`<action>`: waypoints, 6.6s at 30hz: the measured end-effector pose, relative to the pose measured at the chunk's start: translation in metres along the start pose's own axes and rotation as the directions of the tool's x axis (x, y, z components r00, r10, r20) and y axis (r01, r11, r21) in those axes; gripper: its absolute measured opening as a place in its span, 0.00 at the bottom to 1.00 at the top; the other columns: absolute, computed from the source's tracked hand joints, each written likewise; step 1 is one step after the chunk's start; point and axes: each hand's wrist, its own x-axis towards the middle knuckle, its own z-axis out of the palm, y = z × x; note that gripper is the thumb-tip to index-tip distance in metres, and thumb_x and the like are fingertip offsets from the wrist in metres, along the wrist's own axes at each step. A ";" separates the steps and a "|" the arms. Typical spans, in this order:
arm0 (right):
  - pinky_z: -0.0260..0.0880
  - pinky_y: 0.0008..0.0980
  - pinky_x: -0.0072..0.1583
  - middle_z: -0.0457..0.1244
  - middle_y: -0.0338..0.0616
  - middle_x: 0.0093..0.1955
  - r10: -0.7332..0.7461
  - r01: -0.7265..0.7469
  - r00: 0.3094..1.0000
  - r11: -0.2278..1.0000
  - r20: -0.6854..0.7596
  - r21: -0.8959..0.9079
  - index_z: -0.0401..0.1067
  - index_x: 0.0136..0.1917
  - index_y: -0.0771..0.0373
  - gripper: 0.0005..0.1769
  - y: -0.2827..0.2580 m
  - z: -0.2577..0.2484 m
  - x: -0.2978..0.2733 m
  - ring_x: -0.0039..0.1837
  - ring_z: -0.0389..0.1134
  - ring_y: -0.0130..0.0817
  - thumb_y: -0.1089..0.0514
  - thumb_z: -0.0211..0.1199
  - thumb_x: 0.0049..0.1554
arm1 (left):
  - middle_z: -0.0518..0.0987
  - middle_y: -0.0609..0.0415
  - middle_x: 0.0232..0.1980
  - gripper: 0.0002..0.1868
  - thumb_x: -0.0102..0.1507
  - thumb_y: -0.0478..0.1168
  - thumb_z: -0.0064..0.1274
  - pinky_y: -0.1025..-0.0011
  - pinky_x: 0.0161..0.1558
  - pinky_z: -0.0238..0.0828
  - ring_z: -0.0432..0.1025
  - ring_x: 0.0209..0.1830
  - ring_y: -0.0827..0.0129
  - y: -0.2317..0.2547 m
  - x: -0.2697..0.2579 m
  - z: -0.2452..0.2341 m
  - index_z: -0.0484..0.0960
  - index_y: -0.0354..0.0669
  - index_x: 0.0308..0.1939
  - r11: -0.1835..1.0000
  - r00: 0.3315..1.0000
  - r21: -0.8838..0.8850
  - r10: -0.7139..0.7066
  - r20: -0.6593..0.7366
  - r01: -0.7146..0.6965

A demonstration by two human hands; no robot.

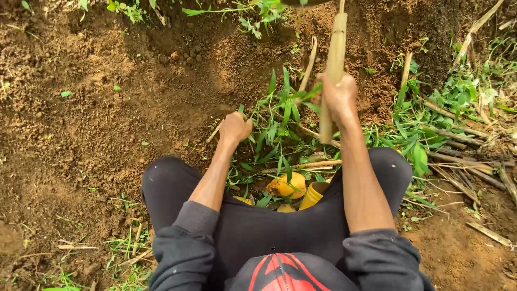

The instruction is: The person uses a hoe to loosen the soil and remove weeds from a garden bed. They pull the uprooted plants by hand and toss them aside while working around a large tree trunk.

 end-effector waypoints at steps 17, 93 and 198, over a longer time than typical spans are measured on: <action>0.76 0.33 0.38 0.66 0.55 0.35 0.047 0.027 0.957 0.969 0.288 -0.247 0.67 0.61 0.80 0.25 0.060 0.092 0.025 0.32 0.70 0.36 0.56 0.60 0.60 | 0.84 0.38 0.51 0.16 0.70 0.43 0.48 0.50 0.52 0.80 0.81 0.50 0.49 -0.008 -0.008 -0.035 0.86 0.39 0.54 0.990 0.968 -0.141 -0.005 -0.250 -0.031; 0.79 0.29 0.36 0.68 0.55 0.40 0.202 -0.175 0.947 0.977 0.250 -0.124 0.69 0.62 0.78 0.29 0.066 0.061 -0.040 0.35 0.72 0.36 0.53 0.64 0.56 | 0.32 0.41 0.86 0.38 0.60 0.58 0.59 0.32 0.76 0.43 0.35 0.85 0.38 -0.028 0.017 0.149 0.75 0.45 0.70 0.737 0.838 0.538 0.069 0.542 -0.408; 0.77 0.37 0.35 0.68 0.51 0.34 0.102 -0.081 0.987 0.982 -0.121 0.170 0.67 0.54 0.77 0.23 -0.034 0.147 0.148 0.32 0.72 0.36 0.52 0.62 0.60 | 0.74 0.43 0.52 0.20 0.70 0.54 0.52 0.48 0.53 0.76 0.74 0.58 0.44 0.095 0.175 -0.101 0.84 0.40 0.49 0.969 0.899 -0.185 0.070 -0.433 -0.165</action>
